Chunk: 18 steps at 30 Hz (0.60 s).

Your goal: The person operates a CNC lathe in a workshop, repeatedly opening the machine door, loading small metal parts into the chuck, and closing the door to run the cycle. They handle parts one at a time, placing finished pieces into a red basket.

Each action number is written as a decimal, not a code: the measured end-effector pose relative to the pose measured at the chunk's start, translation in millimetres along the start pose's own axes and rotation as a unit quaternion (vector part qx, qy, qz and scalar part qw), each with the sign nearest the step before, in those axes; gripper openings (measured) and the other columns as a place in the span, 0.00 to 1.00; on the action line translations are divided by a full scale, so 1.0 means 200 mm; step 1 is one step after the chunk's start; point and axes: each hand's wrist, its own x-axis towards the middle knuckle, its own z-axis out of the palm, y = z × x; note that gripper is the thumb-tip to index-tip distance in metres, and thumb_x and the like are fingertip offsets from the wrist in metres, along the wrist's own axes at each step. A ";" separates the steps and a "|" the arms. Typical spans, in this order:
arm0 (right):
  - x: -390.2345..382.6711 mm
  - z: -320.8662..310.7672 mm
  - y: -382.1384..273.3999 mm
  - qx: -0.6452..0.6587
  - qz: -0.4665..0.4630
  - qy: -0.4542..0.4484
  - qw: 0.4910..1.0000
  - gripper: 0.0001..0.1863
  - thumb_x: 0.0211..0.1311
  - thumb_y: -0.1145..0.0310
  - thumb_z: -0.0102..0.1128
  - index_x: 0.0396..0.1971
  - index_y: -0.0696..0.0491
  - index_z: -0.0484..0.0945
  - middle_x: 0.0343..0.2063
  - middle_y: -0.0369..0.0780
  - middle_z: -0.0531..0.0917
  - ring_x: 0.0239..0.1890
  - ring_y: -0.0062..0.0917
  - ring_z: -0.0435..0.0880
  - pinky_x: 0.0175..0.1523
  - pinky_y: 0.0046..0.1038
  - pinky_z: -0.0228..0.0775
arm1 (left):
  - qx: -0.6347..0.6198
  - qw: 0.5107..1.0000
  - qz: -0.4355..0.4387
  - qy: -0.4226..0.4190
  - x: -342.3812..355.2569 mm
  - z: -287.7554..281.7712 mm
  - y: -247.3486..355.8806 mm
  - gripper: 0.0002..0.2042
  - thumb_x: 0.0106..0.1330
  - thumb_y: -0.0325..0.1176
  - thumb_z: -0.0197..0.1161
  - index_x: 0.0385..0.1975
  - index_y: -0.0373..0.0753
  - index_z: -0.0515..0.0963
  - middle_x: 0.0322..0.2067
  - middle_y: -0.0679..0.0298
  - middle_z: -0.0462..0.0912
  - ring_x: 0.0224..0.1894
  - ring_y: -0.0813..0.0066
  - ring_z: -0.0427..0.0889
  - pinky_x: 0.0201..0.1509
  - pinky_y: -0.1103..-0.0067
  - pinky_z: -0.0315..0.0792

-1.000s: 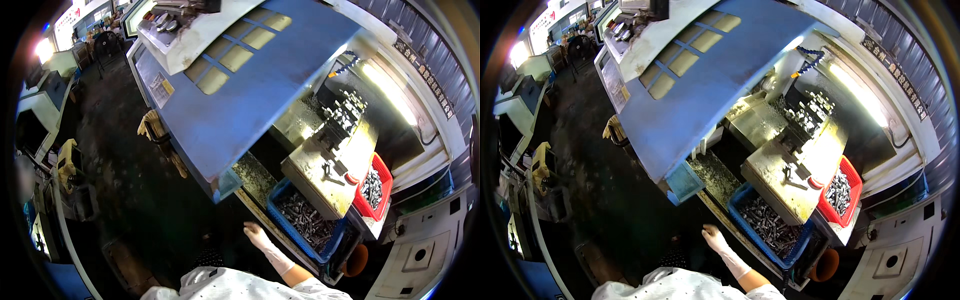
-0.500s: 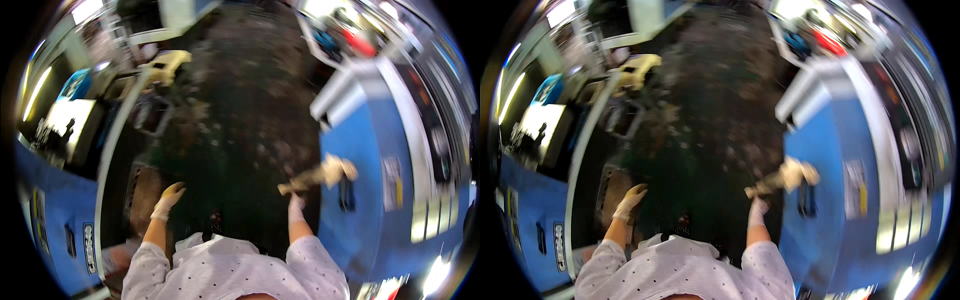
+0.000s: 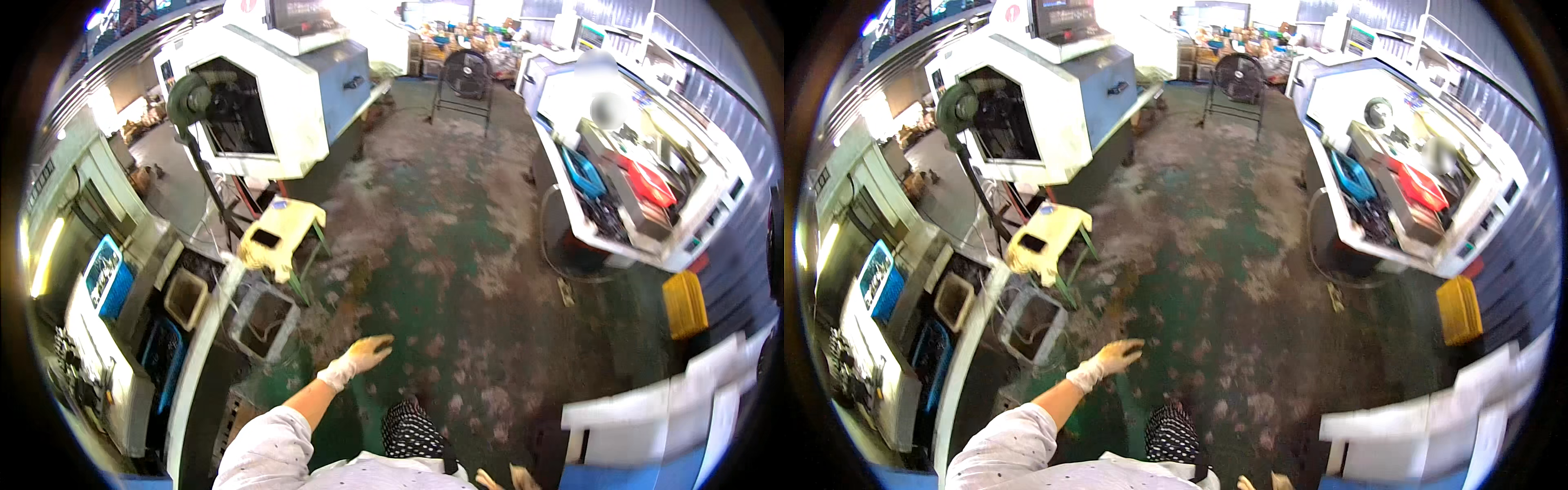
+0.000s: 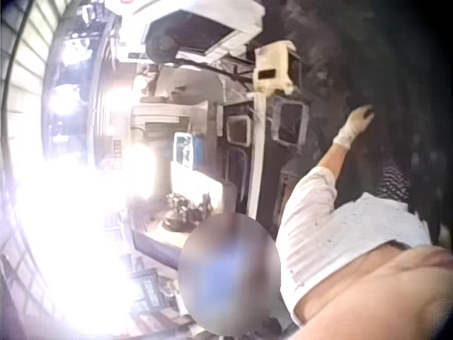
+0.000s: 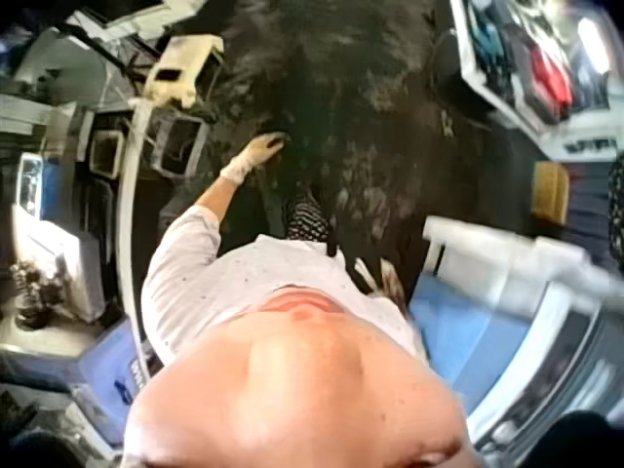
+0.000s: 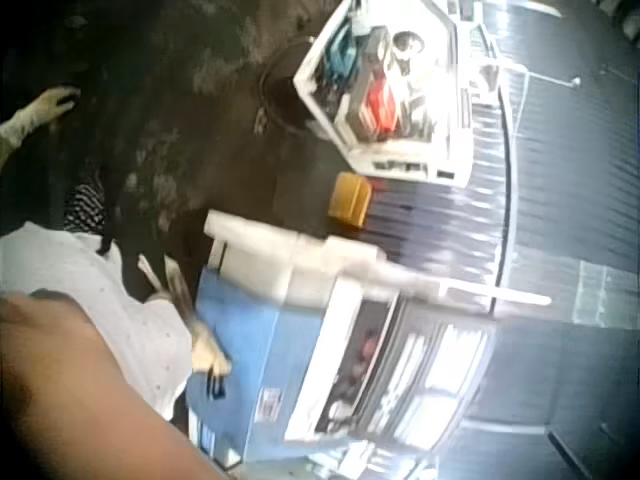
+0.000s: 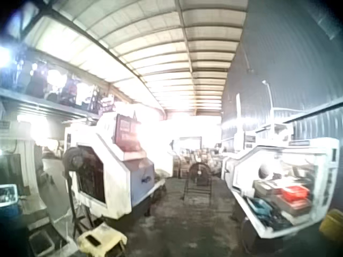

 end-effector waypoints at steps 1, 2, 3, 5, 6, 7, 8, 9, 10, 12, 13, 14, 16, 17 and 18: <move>0.13 0.02 -0.14 0.012 0.002 0.031 0.999 0.08 0.47 0.72 0.50 0.18 0.62 0.72 0.20 0.46 0.75 0.24 0.34 0.73 0.32 0.35 0.66 | 0.023 0.998 -0.060 0.010 0.04 -0.04 -0.15 0.20 0.56 0.41 0.48 0.47 0.38 0.66 0.45 0.55 0.70 0.48 0.62 0.68 0.50 0.74 0.62; 0.25 0.05 -0.29 0.019 -0.003 0.048 0.999 0.08 0.47 0.72 0.50 0.18 0.62 0.72 0.20 0.45 0.75 0.23 0.33 0.72 0.31 0.34 0.66 | -0.001 0.989 -0.151 0.001 0.02 -0.05 -0.36 0.20 0.56 0.42 0.47 0.47 0.38 0.65 0.45 0.56 0.70 0.47 0.63 0.69 0.49 0.74 0.63; 0.38 0.08 -0.44 0.023 -0.011 0.064 0.998 0.08 0.47 0.72 0.50 0.17 0.61 0.72 0.19 0.44 0.75 0.23 0.32 0.72 0.31 0.34 0.66 | 0.071 0.977 -0.199 0.009 -0.02 -0.06 -0.50 0.21 0.57 0.43 0.46 0.46 0.38 0.66 0.44 0.56 0.71 0.47 0.64 0.69 0.48 0.74 0.63; 0.57 0.11 -0.72 0.040 -0.019 0.108 0.993 0.08 0.47 0.72 0.49 0.17 0.61 0.72 0.18 0.43 0.75 0.21 0.30 0.72 0.30 0.32 0.66 | -0.182 0.870 -0.453 0.066 -0.14 -0.28 -0.27 0.20 0.57 0.48 0.46 0.40 0.38 0.71 0.39 0.62 0.74 0.39 0.67 0.71 0.39 0.72 0.64; 0.71 0.11 -0.87 0.038 -0.037 0.123 0.991 0.08 0.46 0.72 0.49 0.17 0.60 0.72 0.18 0.43 0.75 0.21 0.29 0.71 0.29 0.32 0.66 | -0.230 0.825 -0.513 0.060 -0.30 -0.12 -0.76 0.19 0.56 0.46 0.50 0.35 0.36 0.73 0.36 0.60 0.74 0.34 0.70 0.70 0.34 0.73 0.63; 0.85 0.08 -0.97 0.040 -0.044 0.152 0.987 0.08 0.46 0.72 0.49 0.17 0.60 0.72 0.17 0.42 0.75 0.20 0.29 0.71 0.29 0.31 0.66 | -0.118 0.818 -0.563 0.014 -0.33 -0.24 -0.65 0.18 0.57 0.39 0.48 0.43 0.35 0.69 0.43 0.56 0.72 0.44 0.69 0.70 0.47 0.75 0.61; 1.03 0.05 -1.08 0.032 -0.069 0.167 0.983 0.08 0.46 0.72 0.48 0.17 0.60 0.72 0.17 0.42 0.75 0.19 0.28 0.71 0.28 0.31 0.65 | -0.082 0.791 -0.607 -0.004 -0.40 -0.26 -0.75 0.18 0.57 0.39 0.47 0.43 0.36 0.69 0.44 0.57 0.71 0.45 0.69 0.70 0.47 0.75 0.61; 1.23 0.00 -1.20 0.031 -0.085 0.192 0.977 0.08 0.46 0.72 0.48 0.16 0.60 0.72 0.16 0.41 0.75 0.19 0.27 0.70 0.28 0.30 0.65 | -0.071 0.772 -0.631 -0.014 -0.39 -0.29 -0.86 0.17 0.57 0.39 0.47 0.43 0.36 0.69 0.44 0.58 0.71 0.45 0.70 0.70 0.48 0.75 0.61; 1.45 -0.05 -1.33 0.035 -0.107 0.214 0.970 0.08 0.46 0.72 0.48 0.16 0.59 0.73 0.16 0.41 0.75 0.18 0.26 0.70 0.27 0.29 0.65 | -0.068 0.754 -0.653 -0.020 -0.37 -0.32 -0.93 0.17 0.57 0.38 0.47 0.43 0.37 0.69 0.44 0.58 0.71 0.46 0.70 0.69 0.48 0.75 0.61; 1.95 -0.17 -1.58 0.048 -0.142 0.252 0.956 0.08 0.46 0.72 0.47 0.16 0.59 0.73 0.15 0.39 0.75 0.17 0.25 0.69 0.26 0.28 0.65 | -0.061 0.733 -0.676 -0.031 -0.20 -0.40 -1.07 0.17 0.57 0.38 0.46 0.43 0.38 0.69 0.45 0.59 0.70 0.47 0.71 0.68 0.48 0.75 0.61; 2.19 -0.18 -1.72 0.068 -0.146 0.252 0.954 0.08 0.45 0.72 0.47 0.16 0.59 0.73 0.14 0.39 0.75 0.16 0.24 0.69 0.26 0.27 0.65 | -0.054 0.735 -0.675 -0.033 -0.05 -0.44 -1.11 0.17 0.57 0.38 0.46 0.43 0.38 0.69 0.46 0.60 0.70 0.47 0.71 0.68 0.48 0.75 0.61; 2.43 -0.19 -1.86 0.126 -0.122 0.228 0.958 0.06 0.46 0.75 0.47 0.21 0.62 0.71 0.20 0.41 0.76 0.22 0.25 0.72 0.30 0.25 0.65 | -0.044 0.745 -0.665 -0.036 0.13 -0.50 -1.16 0.16 0.57 0.37 0.46 0.44 0.38 0.69 0.46 0.61 0.69 0.48 0.72 0.67 0.49 0.75 0.61; 2.74 -0.18 -2.18 0.146 -0.125 0.217 0.957 0.06 0.46 0.75 0.48 0.23 0.61 0.72 0.21 0.39 0.76 0.24 0.25 0.73 0.32 0.24 0.65 | -0.015 0.777 -0.627 -0.047 0.57 -0.60 -1.27 0.16 0.57 0.37 0.45 0.44 0.39 0.69 0.47 0.62 0.69 0.49 0.73 0.66 0.49 0.75 0.61; 2.88 -0.18 -2.32 0.167 -0.131 0.200 0.956 0.06 0.45 0.75 0.49 0.24 0.61 0.73 0.21 0.39 0.76 0.24 0.24 0.73 0.34 0.24 0.65 | 0.016 0.805 -0.590 -0.061 0.81 -0.64 -1.32 0.16 0.57 0.37 0.45 0.44 0.40 0.69 0.47 0.62 0.68 0.50 0.73 0.66 0.49 0.75 0.61; 2.98 -0.17 -2.44 0.184 -0.149 0.201 0.951 0.06 0.46 0.75 0.49 0.24 0.60 0.73 0.22 0.39 0.76 0.26 0.24 0.73 0.35 0.24 0.65 | 0.078 0.844 -0.523 -0.090 1.09 -0.67 -1.38 0.16 0.57 0.36 0.44 0.44 0.40 0.69 0.48 0.63 0.68 0.50 0.74 0.66 0.50 0.75 0.61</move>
